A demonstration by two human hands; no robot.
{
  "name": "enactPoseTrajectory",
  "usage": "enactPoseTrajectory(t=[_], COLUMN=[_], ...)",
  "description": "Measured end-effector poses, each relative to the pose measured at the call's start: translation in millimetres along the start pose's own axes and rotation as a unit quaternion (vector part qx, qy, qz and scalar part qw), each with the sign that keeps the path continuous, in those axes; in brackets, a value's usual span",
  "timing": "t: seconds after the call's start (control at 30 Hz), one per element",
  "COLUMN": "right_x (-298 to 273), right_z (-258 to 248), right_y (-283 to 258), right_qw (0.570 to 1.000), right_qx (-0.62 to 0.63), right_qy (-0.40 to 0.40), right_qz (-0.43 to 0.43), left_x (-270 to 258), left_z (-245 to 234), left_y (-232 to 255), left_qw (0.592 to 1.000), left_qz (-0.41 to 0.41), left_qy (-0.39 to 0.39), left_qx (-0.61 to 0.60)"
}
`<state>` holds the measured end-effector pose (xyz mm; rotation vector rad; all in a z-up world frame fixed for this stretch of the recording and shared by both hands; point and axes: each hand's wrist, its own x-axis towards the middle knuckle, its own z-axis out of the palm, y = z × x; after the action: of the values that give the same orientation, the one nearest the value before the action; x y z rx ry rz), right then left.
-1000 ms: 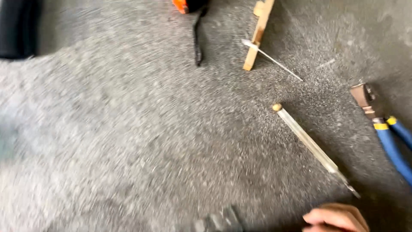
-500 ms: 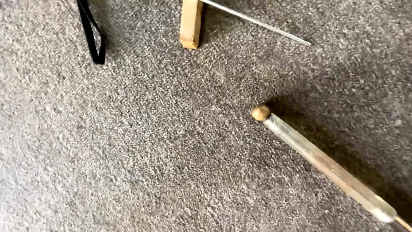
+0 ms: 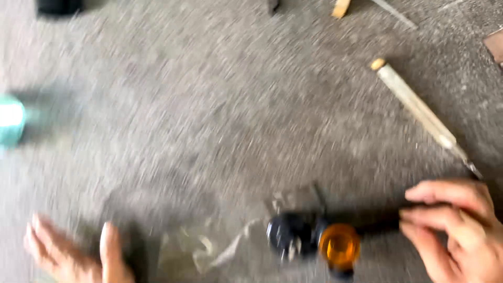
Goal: Cutting a circle into a sheet of glass and then snapping off the excess glass using pliers.
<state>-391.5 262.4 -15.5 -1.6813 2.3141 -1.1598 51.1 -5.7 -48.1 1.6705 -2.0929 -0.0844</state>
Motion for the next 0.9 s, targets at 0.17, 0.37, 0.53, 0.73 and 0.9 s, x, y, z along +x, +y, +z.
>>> enactPoseTrajectory(t=[0.17, 0.37, 0.53, 0.73, 0.9], right_x=[-9, -6, -7, -110, -151], right_z=[-16, -20, -22, 4, 59], right_y=[-13, -16, -28, -62, -119], right_qw=[0.993, 0.985, 0.986, 0.966, 0.917], right_qx=[-0.106, -0.156, -0.133, -0.148, -0.085], right_qy=[-0.050, -0.050, -0.055, -0.026, -0.036], right_qz=[0.020, 0.048, 0.090, 0.212, 0.387], left_x=[-2, 4, 2, 11, 8], left_z=[-23, -23, -23, -26, -30], left_y=[37, 43, 48, 52, 55], left_qw=[0.994, 0.987, 0.986, 0.987, 0.988], left_qz=[-0.075, -0.125, -0.121, -0.110, -0.104], left_qy=[-0.037, -0.052, -0.055, -0.041, -0.056], left_qx=[-0.063, -0.085, -0.102, -0.110, -0.100])
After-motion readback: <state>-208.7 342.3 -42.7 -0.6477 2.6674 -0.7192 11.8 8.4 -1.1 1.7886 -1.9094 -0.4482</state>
